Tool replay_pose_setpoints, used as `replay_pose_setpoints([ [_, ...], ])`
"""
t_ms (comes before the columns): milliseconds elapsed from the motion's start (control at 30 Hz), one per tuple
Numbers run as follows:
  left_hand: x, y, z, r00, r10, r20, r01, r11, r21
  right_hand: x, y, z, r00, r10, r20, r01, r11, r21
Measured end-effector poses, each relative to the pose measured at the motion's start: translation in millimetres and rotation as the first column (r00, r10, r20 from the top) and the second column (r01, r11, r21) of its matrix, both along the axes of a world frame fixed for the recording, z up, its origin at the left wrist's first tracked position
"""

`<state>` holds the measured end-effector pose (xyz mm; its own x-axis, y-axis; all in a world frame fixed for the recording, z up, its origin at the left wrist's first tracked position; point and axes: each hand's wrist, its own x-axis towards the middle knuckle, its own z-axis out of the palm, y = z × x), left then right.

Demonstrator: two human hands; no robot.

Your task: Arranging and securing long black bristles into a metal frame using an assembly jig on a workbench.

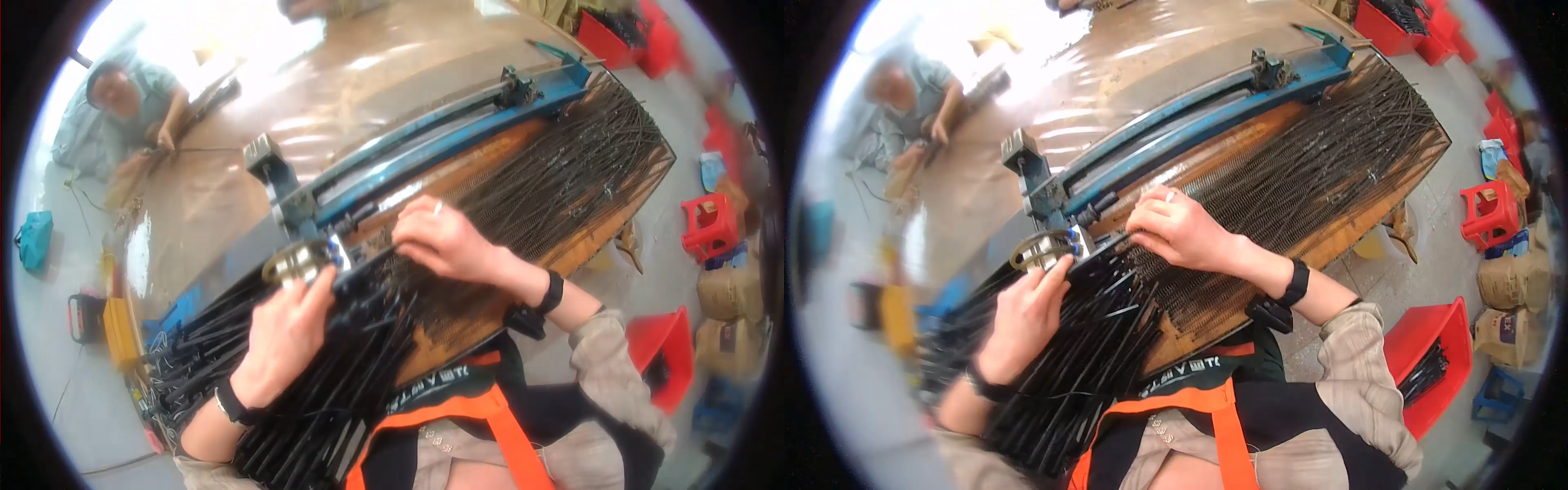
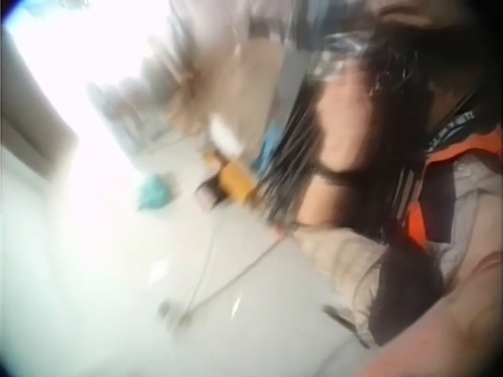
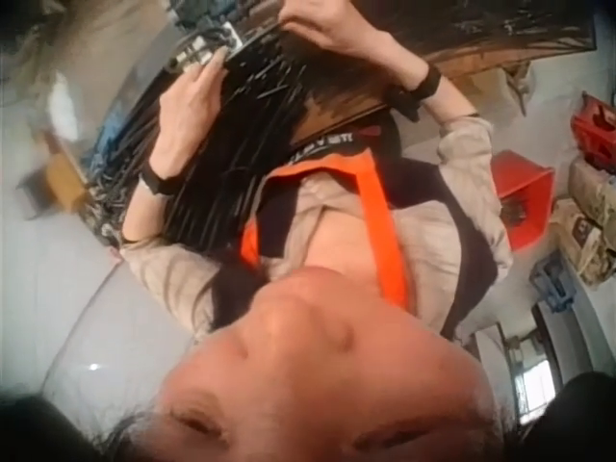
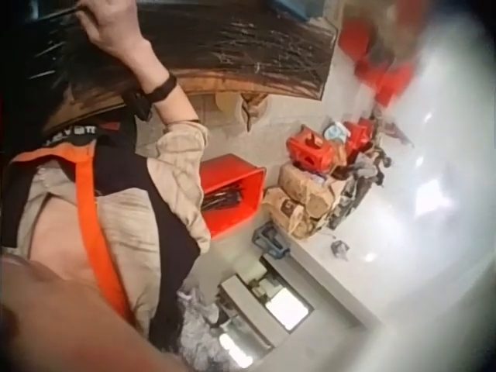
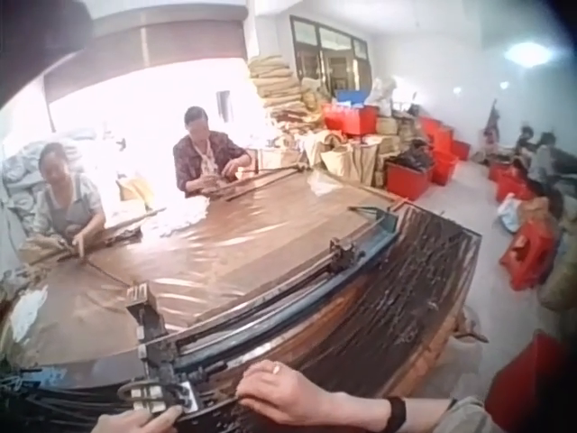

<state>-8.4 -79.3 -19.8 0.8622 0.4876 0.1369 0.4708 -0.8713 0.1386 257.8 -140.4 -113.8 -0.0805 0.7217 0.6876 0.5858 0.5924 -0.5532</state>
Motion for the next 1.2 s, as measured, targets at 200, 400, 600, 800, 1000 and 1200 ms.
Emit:
replay_pose_setpoints([
  [200,3.8,-5.2,7.5,0.989,0.011,-0.147,-0.026,0.995,-0.098,-2.2,-3.9,-9.8,0.984,0.020,0.179,-0.030,0.998,0.057],
  [400,54.0,15.7,4.2,0.982,-0.182,-0.045,0.181,0.983,-0.020,26.3,-1.8,-13.5,0.978,-0.094,0.183,0.064,0.984,0.164],
  [600,97.7,66.0,27.4,0.973,-0.217,-0.081,0.223,0.973,0.065,148.6,-4.5,-44.9,0.793,-0.579,0.187,0.588,0.808,0.007],
  [800,146.7,55.8,11.0,0.946,-0.322,-0.024,0.323,0.941,0.105,153.8,-10.8,-23.3,0.878,-0.459,0.139,0.450,0.888,0.094],
  [1000,155.6,71.8,-3.2,0.930,-0.366,-0.038,0.368,0.929,0.043,222.2,-22.7,-18.2,0.812,-0.522,0.261,0.466,0.849,0.249],
  [1200,173.7,57.3,4.0,0.930,-0.348,-0.119,0.342,0.937,-0.065,245.7,-45.7,5.4,0.595,-0.768,0.238,0.607,0.623,0.492],
])
